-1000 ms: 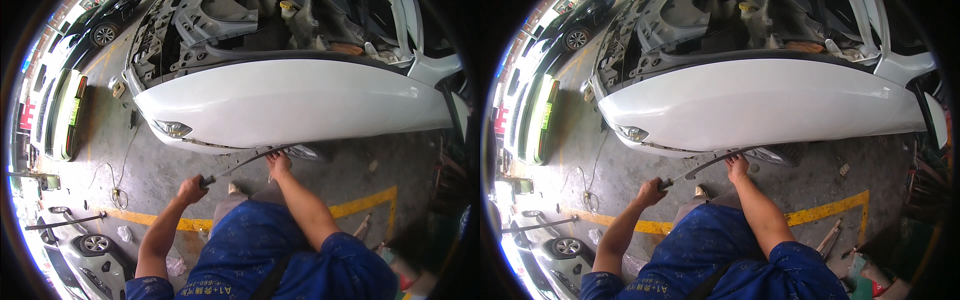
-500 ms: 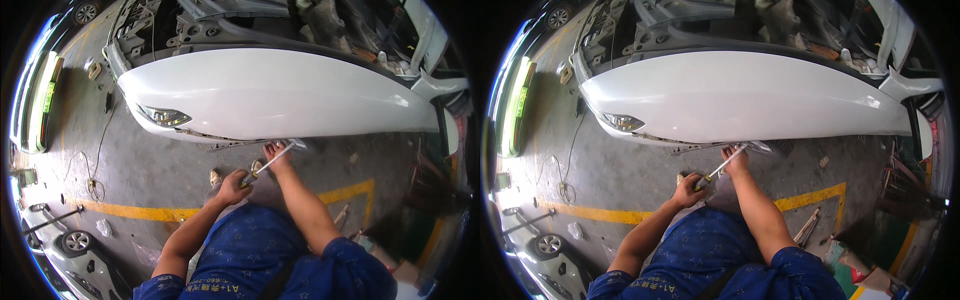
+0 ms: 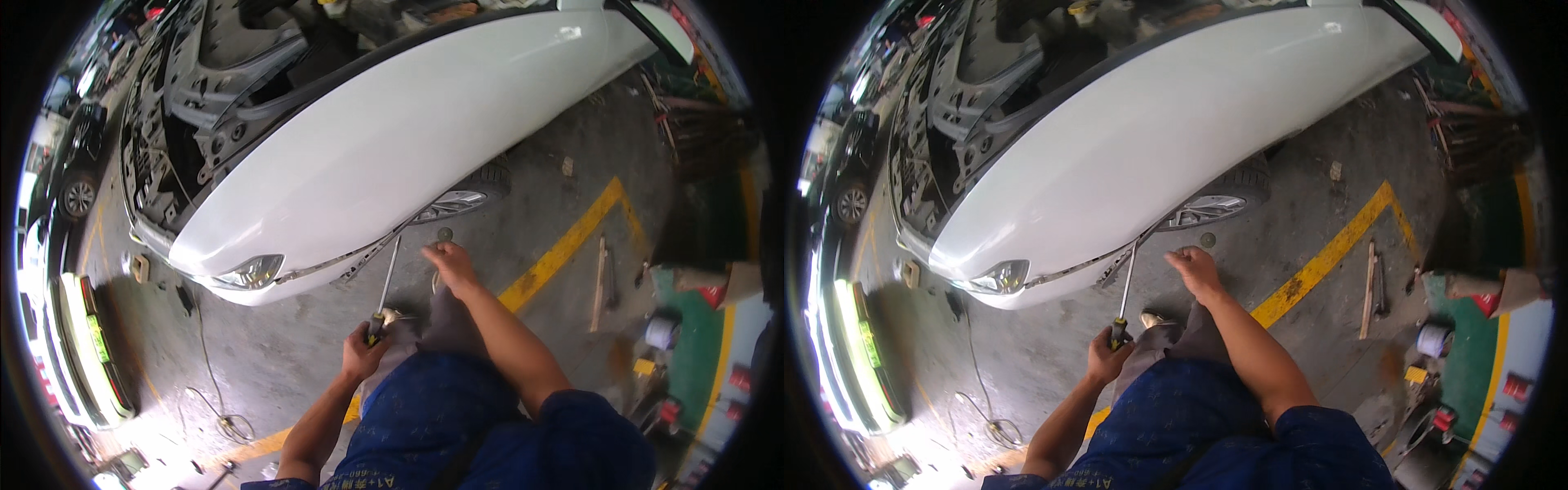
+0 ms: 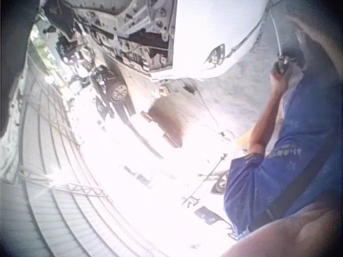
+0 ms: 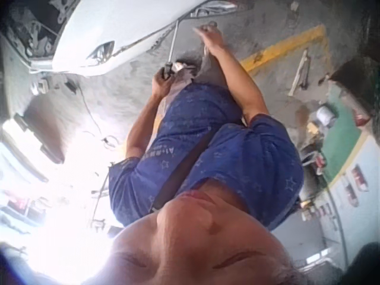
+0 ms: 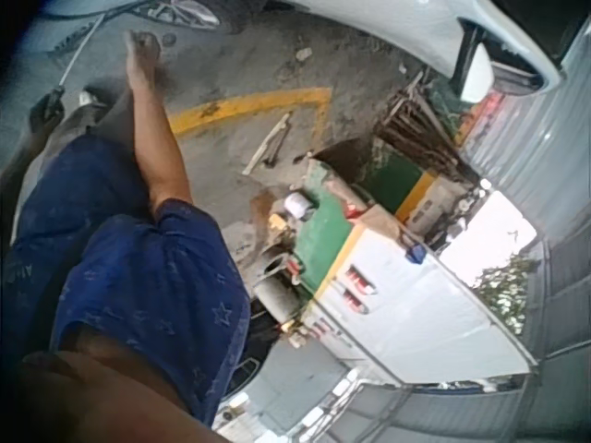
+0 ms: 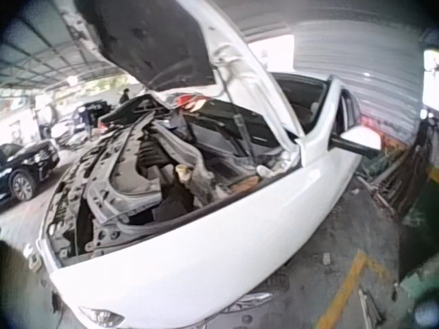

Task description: The person removes the front bumper of a white car using a screwdriver and a power drill. They pry off trim pieces, unscrew fasteners, and detach the bumper from the vehicle.

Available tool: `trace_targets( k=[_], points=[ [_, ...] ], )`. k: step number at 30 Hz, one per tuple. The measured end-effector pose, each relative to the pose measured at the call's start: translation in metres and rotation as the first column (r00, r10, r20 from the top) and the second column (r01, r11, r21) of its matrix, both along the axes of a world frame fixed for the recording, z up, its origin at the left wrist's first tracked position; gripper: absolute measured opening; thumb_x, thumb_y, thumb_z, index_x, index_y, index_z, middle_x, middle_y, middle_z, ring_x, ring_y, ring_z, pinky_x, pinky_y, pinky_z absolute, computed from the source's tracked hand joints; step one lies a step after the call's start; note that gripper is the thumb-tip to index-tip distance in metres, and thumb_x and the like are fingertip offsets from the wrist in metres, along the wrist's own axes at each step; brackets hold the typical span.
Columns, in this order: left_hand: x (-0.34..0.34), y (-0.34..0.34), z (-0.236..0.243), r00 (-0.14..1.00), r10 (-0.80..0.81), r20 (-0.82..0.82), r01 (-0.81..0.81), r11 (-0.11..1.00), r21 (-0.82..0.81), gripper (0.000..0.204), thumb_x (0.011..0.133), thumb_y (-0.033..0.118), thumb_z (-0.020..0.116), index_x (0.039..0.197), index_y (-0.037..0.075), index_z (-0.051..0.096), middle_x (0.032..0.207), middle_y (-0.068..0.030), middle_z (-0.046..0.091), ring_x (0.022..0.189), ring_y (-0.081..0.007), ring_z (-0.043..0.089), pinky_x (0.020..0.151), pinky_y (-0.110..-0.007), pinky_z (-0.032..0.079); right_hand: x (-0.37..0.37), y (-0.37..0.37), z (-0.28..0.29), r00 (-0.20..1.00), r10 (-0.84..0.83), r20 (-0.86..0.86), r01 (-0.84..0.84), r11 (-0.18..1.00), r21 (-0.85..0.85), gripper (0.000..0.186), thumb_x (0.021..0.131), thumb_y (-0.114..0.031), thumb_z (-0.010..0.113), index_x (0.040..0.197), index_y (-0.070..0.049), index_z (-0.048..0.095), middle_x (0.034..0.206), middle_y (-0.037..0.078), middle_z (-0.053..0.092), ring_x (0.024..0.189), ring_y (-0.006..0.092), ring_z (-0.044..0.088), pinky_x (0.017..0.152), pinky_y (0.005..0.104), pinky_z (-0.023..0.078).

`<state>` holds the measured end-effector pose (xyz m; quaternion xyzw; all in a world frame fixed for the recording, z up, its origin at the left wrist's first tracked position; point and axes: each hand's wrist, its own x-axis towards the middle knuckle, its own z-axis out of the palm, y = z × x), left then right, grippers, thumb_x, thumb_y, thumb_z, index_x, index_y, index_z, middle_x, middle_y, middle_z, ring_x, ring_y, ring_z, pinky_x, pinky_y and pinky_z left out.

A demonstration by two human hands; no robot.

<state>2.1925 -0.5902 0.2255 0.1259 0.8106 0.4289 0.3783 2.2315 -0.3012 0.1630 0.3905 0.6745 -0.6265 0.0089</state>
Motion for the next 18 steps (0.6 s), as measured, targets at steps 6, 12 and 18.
trace_targets(
  k=[6,12,18],
  points=[
    [-0.01,-0.033,0.007,0.998,-0.029,0.063,0.037,0.992,-0.118,0.024,0.082,0.018,0.076,0.098,0.002,0.068,0.078,-0.0066,0.068,0.071,-0.0125,0.062,0.068,-0.031,0.052,-0.063,-0.025,-0.085,0.923,-0.222,-0.314,0.224,0.974,-0.031,0.093,0.072,-0.045,0.09,0.139,0.004,0.048,0.128,0.018,0.065,0.121,0.0313,0.061,0.1,0.0389,0.049],
    [-0.017,-0.024,-0.025,0.972,0.023,0.235,-0.033,0.999,0.04,0.017,0.089,0.008,0.071,0.102,0.001,0.064,0.075,-0.0034,0.064,0.063,-0.0096,0.06,0.058,-0.025,0.05,-0.078,-0.028,-0.099,0.894,-0.017,-0.448,0.018,1.0,-0.003,0.08,0.074,-0.03,0.091,0.136,0.0,0.049,0.124,0.014,0.067,0.118,0.027,0.064,0.1,0.0397,0.05],
    [-0.046,-0.029,-0.059,0.932,-0.041,0.359,-0.018,0.987,0.16,0.021,0.089,0.001,0.066,0.11,-0.001,0.061,0.077,-0.0029,0.061,0.06,-0.0079,0.055,0.053,-0.024,0.044,-0.074,-0.038,-0.079,0.967,0.084,-0.24,-0.004,0.949,0.315,0.057,0.074,-0.012,0.083,0.12,0.002,0.052,0.101,0.009,0.068,0.093,0.0177,0.066,0.074,0.0331,0.055]
  ],
)
